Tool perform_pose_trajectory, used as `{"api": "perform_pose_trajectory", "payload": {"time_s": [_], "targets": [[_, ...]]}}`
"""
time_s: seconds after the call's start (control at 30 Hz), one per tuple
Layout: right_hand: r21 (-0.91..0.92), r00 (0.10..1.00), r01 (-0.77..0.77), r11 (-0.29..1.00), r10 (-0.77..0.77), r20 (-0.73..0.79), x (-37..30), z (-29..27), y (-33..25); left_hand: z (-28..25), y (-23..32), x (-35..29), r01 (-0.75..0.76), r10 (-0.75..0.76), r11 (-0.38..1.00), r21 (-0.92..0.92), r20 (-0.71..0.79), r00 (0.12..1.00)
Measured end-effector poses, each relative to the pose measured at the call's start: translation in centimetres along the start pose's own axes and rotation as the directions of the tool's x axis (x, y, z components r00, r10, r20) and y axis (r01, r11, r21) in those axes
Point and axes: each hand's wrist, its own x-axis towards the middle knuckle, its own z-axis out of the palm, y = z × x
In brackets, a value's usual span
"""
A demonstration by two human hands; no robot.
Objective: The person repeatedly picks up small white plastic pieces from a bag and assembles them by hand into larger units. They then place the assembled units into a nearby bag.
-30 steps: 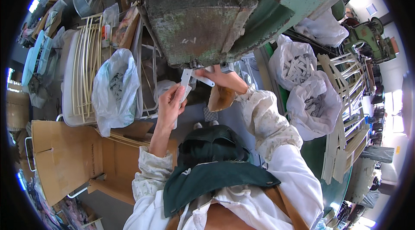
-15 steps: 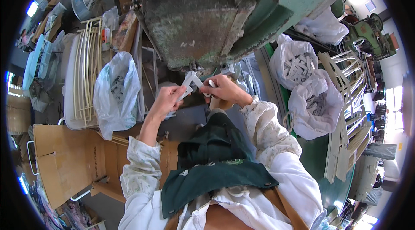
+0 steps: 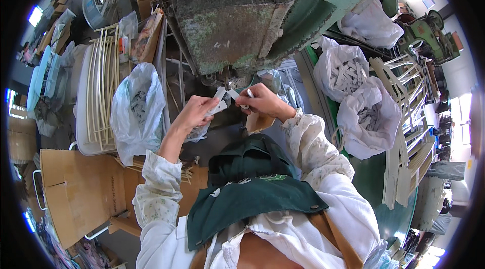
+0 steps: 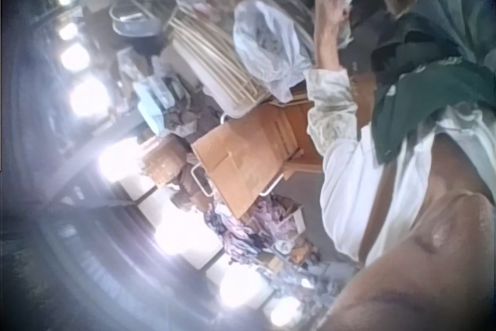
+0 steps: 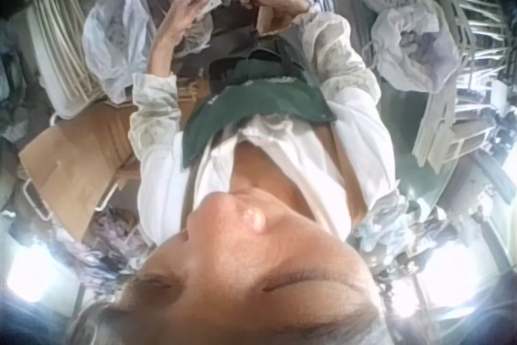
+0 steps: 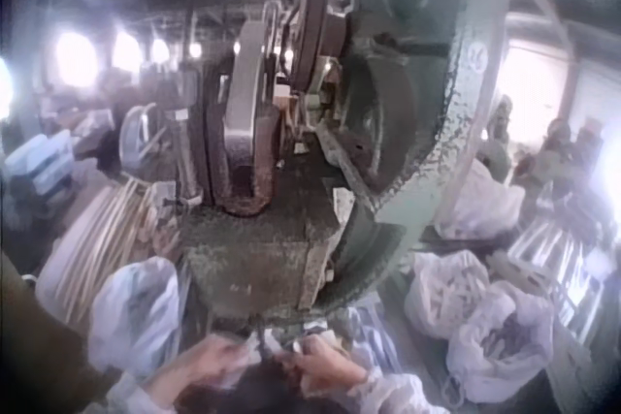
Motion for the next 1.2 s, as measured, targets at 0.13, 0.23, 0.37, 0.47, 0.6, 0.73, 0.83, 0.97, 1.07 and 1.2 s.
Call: {"api": "perform_pose_trajectory", "payload": {"time_s": [0.13, 0.23, 0.37, 0.47, 0.6, 0.73, 0.83, 0.97, 1.07, 1.2], "targets": [[0.031, 0.994, 0.096, 0.995, -0.094, -0.056, -1.8, -0.2, -2.2, 1.3, 2.5, -1.6, -0.044, 0.046, 0.998, -0.049, 0.041, 0.998], [0.11, 0.97, 0.086, 0.99, -0.058, -0.236, -4.6, -2.2, -1.7, 1.2, -0.3, -2.5, -0.104, 0.113, 0.992, -0.068, 0.135, 0.984], [0.036, 0.63, 0.109, 0.993, -0.041, -0.776, -8.8, -13.9, 2.0, 1.0, -3.7, -4.4, 0.072, -0.016, 0.942, -0.328, 0.171, 0.985], [-0.48, 0.315, -0.484, 0.731, -0.367, -0.875, -14.6, -28.1, 10.6, 2.7, -6.1, -2.3, 0.092, 0.069, 0.783, -0.616, 0.233, 0.97], [-0.171, 0.706, 0.379, 0.909, -0.404, -0.581, -5.0, -11.2, 2.1, 3.9, -4.1, -2.5, -0.136, 0.052, 0.672, -0.728, -0.137, 0.989], [0.134, 0.937, 0.281, 0.95, -0.242, -0.251, -1.7, 2.4, -2.6, 4.1, -3.5, -1.4, -0.175, 0.136, 0.623, -0.762, -0.114, 0.984], [0.159, 0.957, 0.245, 0.956, -0.213, -0.195, -0.3, 3.7, -2.9, 4.4, -3.2, -1.4, -0.172, 0.116, 0.584, -0.793, -0.128, 0.985], [0.176, 0.971, 0.163, 0.971, -0.127, -0.2, 0.3, 3.8, -2.3, 5.1, -2.5, -1.8, -0.218, 0.066, 0.679, -0.701, -0.238, 0.969], [0.296, 0.972, 0.046, 0.954, 0.025, -0.233, 2.7, 2.6, -0.2, 4.4, -2.7, -2.6, -0.251, 0.046, 0.768, -0.589, -0.341, 0.939], [-0.808, 0.845, 0.036, 0.588, -0.45, -0.29, 14.0, -5.4, 16.2, 4.2, -2.9, -1.9, -0.289, 0.104, 0.772, -0.566, -0.336, 0.936]]}}
